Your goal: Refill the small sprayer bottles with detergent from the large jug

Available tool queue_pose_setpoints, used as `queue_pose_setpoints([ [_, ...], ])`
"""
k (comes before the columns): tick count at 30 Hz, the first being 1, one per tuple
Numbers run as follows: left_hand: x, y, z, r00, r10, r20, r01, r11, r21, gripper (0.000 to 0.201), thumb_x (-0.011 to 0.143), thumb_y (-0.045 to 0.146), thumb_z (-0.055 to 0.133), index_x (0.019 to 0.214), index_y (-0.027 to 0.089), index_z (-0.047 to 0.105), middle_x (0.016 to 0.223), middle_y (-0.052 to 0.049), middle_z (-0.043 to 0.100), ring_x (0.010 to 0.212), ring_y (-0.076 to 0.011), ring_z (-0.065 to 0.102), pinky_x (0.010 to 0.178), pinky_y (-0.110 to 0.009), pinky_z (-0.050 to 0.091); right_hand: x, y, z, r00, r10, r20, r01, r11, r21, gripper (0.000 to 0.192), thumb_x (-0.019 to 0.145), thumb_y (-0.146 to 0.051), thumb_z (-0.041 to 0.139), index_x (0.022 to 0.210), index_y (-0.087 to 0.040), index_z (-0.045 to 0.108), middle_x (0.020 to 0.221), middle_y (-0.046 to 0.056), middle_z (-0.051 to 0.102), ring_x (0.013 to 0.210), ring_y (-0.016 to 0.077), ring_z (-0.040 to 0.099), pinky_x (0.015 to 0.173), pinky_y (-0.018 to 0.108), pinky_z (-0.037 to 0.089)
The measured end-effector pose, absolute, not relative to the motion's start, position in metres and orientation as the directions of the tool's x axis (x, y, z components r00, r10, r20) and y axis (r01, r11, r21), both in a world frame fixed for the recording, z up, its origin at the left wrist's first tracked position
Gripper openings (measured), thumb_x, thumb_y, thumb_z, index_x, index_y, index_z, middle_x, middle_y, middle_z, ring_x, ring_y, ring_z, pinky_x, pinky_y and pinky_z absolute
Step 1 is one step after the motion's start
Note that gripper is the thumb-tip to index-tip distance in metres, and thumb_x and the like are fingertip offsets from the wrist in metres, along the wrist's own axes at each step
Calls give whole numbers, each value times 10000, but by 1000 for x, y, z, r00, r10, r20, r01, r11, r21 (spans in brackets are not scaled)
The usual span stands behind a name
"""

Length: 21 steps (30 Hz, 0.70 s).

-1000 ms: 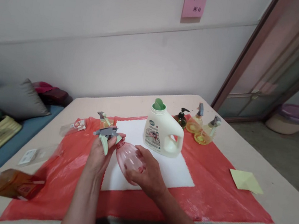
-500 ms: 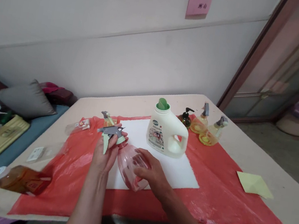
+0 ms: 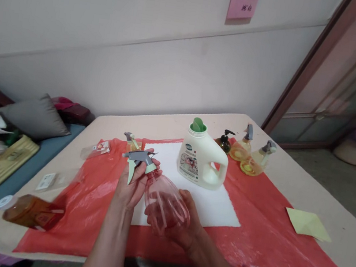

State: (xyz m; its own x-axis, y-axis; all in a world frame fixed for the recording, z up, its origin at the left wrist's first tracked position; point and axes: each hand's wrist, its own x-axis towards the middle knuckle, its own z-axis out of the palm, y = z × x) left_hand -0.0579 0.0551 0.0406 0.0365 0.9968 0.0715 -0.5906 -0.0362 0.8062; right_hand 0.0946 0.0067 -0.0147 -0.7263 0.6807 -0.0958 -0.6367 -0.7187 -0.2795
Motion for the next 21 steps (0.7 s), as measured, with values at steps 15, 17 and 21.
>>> queue_pose_setpoints([
  [15,-53,53,40,-47,996,75,-550,-88,830,309,773,308,861,1030,199,729,959,-59,763,830,-206,750,915,-439,617,95,13,-16,-755,649,-92,-617,-752,-233,633,753,-619,660,1141,-120,644,1045,132,760,734,226,697,631,371,578],
  [17,-51,55,41,-103,992,72,-533,-116,838,327,731,325,892,980,183,735,926,-59,761,788,-196,743,875,-417,628,94,13,-7,-666,708,-235,-680,-706,-199,517,829,-568,638,1109,-134,657,954,85,753,760,200,694,687,351,579],
  [21,-47,62,35,-233,971,55,-501,-168,849,405,627,334,955,933,185,736,884,-46,760,740,-174,733,800,-357,633,91,15,1,-425,807,-410,-790,-552,-268,471,860,-616,651,998,-166,668,928,55,719,824,174,688,797,339,576],
])
